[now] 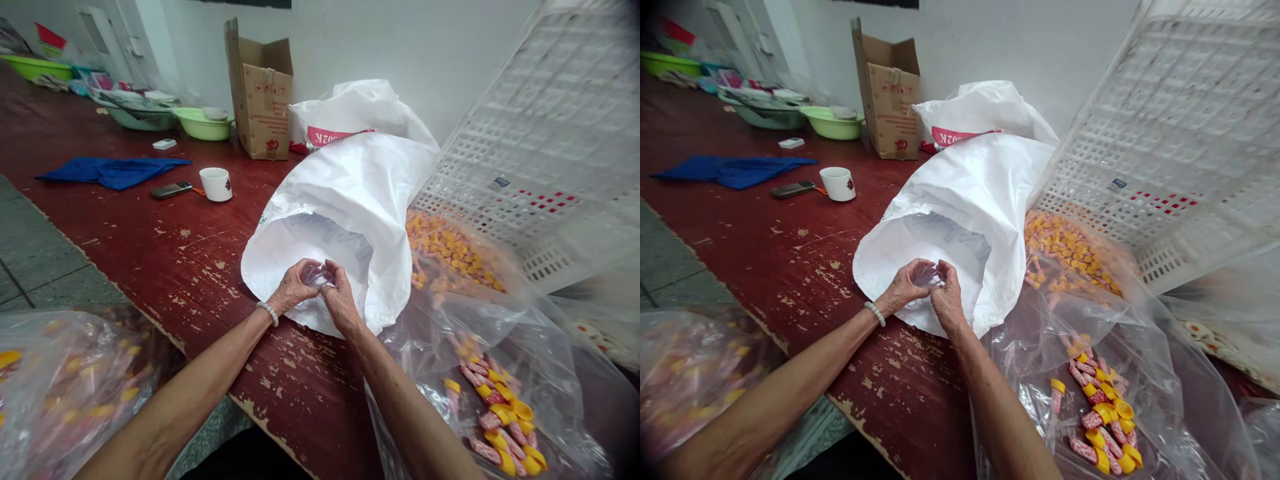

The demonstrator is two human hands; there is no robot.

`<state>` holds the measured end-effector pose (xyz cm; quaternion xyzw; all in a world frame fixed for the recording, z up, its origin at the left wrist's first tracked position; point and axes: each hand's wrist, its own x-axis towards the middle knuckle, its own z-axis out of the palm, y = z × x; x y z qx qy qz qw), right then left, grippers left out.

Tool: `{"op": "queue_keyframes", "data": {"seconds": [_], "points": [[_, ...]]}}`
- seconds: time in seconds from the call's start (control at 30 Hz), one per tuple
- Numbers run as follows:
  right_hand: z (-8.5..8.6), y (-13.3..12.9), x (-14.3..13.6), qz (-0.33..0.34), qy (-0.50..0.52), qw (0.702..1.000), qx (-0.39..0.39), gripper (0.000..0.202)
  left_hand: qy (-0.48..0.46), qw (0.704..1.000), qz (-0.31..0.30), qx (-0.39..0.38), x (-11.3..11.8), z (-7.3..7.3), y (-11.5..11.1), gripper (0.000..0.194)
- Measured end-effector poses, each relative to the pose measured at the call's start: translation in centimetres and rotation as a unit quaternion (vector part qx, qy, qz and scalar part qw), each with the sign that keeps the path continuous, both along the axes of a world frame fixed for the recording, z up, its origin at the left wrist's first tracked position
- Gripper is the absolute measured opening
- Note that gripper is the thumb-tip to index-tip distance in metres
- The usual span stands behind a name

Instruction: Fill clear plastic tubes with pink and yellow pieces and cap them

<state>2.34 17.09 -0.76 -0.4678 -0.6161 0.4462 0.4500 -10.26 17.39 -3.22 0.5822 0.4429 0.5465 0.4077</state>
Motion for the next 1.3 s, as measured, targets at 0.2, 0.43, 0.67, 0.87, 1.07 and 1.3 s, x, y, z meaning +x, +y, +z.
{"op": "queue_keyframes", "data": {"seconds": [0.2,0.43,0.67,0.87,1.07,1.3], "points": [[1.3,-0.9,-0.1,0.030,0.055,0.995,-0.071,0.081,0.117,0.991,0.032,0.052,0.1,0.3,-0.8,0.050],[2.5,-2.5,0.3,0.077,0.077,0.990,-0.094,0.094,-0.010,0.997,0.042,0.061,0.5,0.5,-1.4,0.053],[1.5,-3.2,1.6,0.066,0.151,0.981,-0.106,0.092,0.016,0.996,0.011,0.082,1.7,1.2,-2.3,0.048],[2.3,-4.5,2.4,0.071,0.079,0.987,-0.118,0.100,-0.014,0.999,-0.013,0.037,2.8,1.6,-3.5,0.051],[4.2,-10.4,6.9,-0.045,-0.096,0.991,0.086,0.069,-0.032,0.999,-0.022,-0.009,3.3,1.9,-5.2,0.049],[3.0,-16.6,21.0,-0.276,-0.347,0.889,0.110,0.025,-0.026,0.998,-0.052,-0.016,5.0,2.5,-7.8,0.046]]}}
